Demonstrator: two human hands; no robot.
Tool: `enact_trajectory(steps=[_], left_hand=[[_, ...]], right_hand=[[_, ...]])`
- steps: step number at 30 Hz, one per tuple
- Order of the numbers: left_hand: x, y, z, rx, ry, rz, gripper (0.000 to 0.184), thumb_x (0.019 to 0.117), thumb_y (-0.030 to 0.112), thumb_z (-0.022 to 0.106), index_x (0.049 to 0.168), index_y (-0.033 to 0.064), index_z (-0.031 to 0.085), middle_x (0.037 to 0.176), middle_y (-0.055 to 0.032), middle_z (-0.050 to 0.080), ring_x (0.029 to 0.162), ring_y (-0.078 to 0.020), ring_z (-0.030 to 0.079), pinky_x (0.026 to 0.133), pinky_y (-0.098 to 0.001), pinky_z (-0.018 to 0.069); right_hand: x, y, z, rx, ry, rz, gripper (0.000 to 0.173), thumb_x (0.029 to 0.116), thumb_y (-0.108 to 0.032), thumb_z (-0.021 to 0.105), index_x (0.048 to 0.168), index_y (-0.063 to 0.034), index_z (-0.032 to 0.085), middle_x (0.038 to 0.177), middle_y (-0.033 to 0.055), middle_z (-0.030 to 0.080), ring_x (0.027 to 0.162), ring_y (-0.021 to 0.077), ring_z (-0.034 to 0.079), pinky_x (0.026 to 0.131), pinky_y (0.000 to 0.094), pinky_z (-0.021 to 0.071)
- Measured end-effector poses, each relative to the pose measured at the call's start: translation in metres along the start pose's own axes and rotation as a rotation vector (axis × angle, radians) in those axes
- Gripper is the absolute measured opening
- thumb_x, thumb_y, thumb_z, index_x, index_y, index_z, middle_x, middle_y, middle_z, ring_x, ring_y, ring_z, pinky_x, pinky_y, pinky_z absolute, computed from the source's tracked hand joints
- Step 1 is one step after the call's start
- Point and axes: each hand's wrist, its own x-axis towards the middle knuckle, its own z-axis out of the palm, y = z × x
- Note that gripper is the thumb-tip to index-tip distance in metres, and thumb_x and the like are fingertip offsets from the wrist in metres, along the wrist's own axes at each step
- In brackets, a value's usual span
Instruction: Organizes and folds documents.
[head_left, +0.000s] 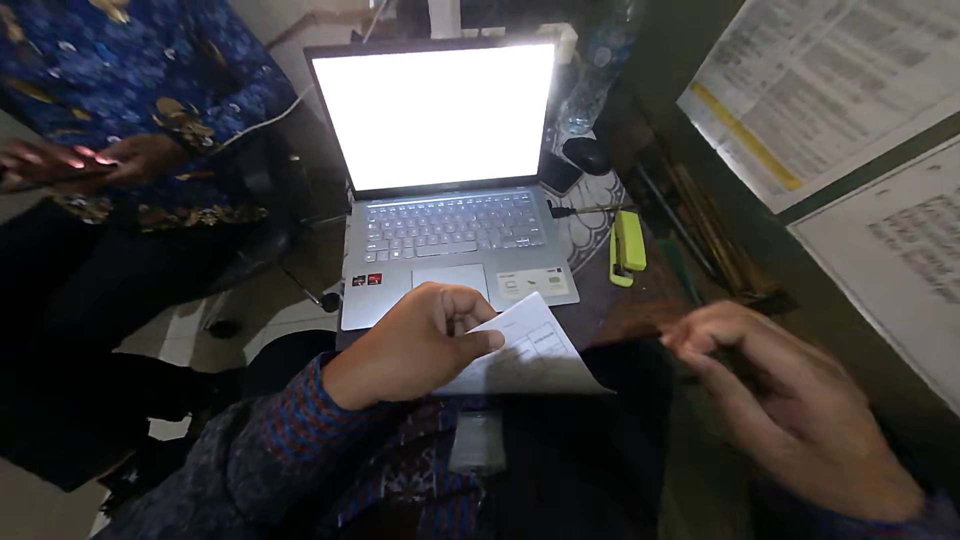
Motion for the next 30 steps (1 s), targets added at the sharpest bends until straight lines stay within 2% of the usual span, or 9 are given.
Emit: enact_trajectory(steps=[4,8,11,13,17,20,23,27,30], left_hand=[[-0.001,0.001,-0.005,0.036,0.047,0.020,0.012,0.0968,0.025,0.071,0.101,0.0135,0.074,0.077,0.0047,0.070,0.064,-0.0034,0.063,0.059,-0.0200,0.0526],[0.001,0.003,-0.004,0.028,0.066,0.064,0.012,0.0970,0.022,0.071,0.101,0.0117,0.073,0.080,0.0030,0.071,0.068,-0.0046,0.065,0.062,-0.0207,0.0548],[0.000,0.006,-0.002,0.054,0.089,0.115,0.013,0.0968,0.023,0.071,0.102,0.0119,0.074,0.080,0.0043,0.071,0.067,-0.0039,0.063,0.060,-0.0199,0.0531],[-0.003,0.010,0.002,0.095,0.116,0.154,0.014,0.0970,0.026,0.071,0.103,0.0132,0.074,0.082,0.0053,0.071,0.071,-0.0037,0.065,0.063,-0.0203,0.0545],[-0.012,0.016,0.012,0.196,0.191,0.285,0.016,0.0985,0.027,0.068,0.102,0.0126,0.074,0.085,0.0059,0.072,0.076,-0.0033,0.066,0.070,-0.0217,0.0568],[-0.022,0.020,0.021,0.341,0.277,0.420,0.018,0.1007,0.028,0.065,0.100,0.0124,0.074,0.091,0.0062,0.071,0.083,-0.0015,0.066,0.076,-0.0210,0.0566],[-0.035,0.021,0.026,0.487,0.388,0.516,0.019,0.1024,0.027,0.062,0.100,0.0138,0.075,0.091,0.0063,0.072,0.085,-0.0022,0.065,0.079,-0.0264,0.0543],[-0.048,0.020,0.024,0.517,0.492,0.538,0.019,0.1028,0.027,0.061,0.103,0.0141,0.075,0.095,0.0063,0.074,0.090,-0.0032,0.066,0.084,-0.0307,0.0533],[-0.061,0.011,0.014,0.583,0.530,0.473,0.023,0.1029,0.033,0.061,0.109,0.0148,0.074,0.101,0.0062,0.075,0.093,-0.0030,0.068,0.087,-0.0306,0.0567]], right_hand=[[-0.057,-0.001,-0.028,-0.156,-0.162,0.229,0.019,0.0994,-0.022,0.062,0.101,-0.0049,0.068,0.097,0.0115,0.070,0.090,0.0166,0.067,0.079,0.0333,0.0580],[-0.097,-0.019,-0.040,-0.390,-0.455,0.577,0.014,0.0957,-0.004,0.064,0.104,0.0057,0.070,0.100,0.0289,0.071,0.091,0.0468,0.070,0.079,0.0634,0.0567],[-0.107,-0.031,-0.040,-0.499,-0.553,0.852,0.038,0.0949,-0.007,0.066,0.130,0.0075,0.062,0.116,0.0401,0.064,0.104,0.0626,0.063,0.084,0.0792,0.0483],[-0.098,-0.038,-0.043,-0.466,-0.492,0.726,0.048,0.0961,-0.019,0.070,0.135,0.0072,0.058,0.121,0.0379,0.063,0.108,0.0587,0.063,0.089,0.0744,0.0499],[-0.051,-0.044,-0.012,-0.269,-0.139,0.260,0.046,0.0968,-0.035,0.071,0.130,-0.0038,0.064,0.125,0.0187,0.068,0.113,0.0290,0.067,0.096,0.0465,0.0571],[-0.007,-0.045,0.028,-0.143,0.038,0.064,0.054,0.0971,-0.046,0.067,0.136,-0.0098,0.062,0.129,0.0084,0.068,0.117,0.0150,0.066,0.099,0.0349,0.0569],[0.024,-0.049,0.062,-0.041,0.103,-0.065,0.045,0.0985,-0.035,0.068,0.130,-0.0032,0.065,0.119,0.0087,0.071,0.107,0.0117,0.069,0.092,0.0291,0.0599],[0.042,-0.052,0.088,0.012,0.163,-0.151,0.019,0.0990,-0.022,0.067,0.105,-0.0043,0.071,0.094,0.0033,0.073,0.083,0.0022,0.067,0.075,0.0180,0.0563],[0.046,-0.056,0.087,-0.011,0.220,-0.224,0.012,0.1007,-0.018,0.063,0.101,-0.0073,0.068,0.096,0.0010,0.072,0.092,0.0023,0.068,0.082,0.0176,0.0570]])
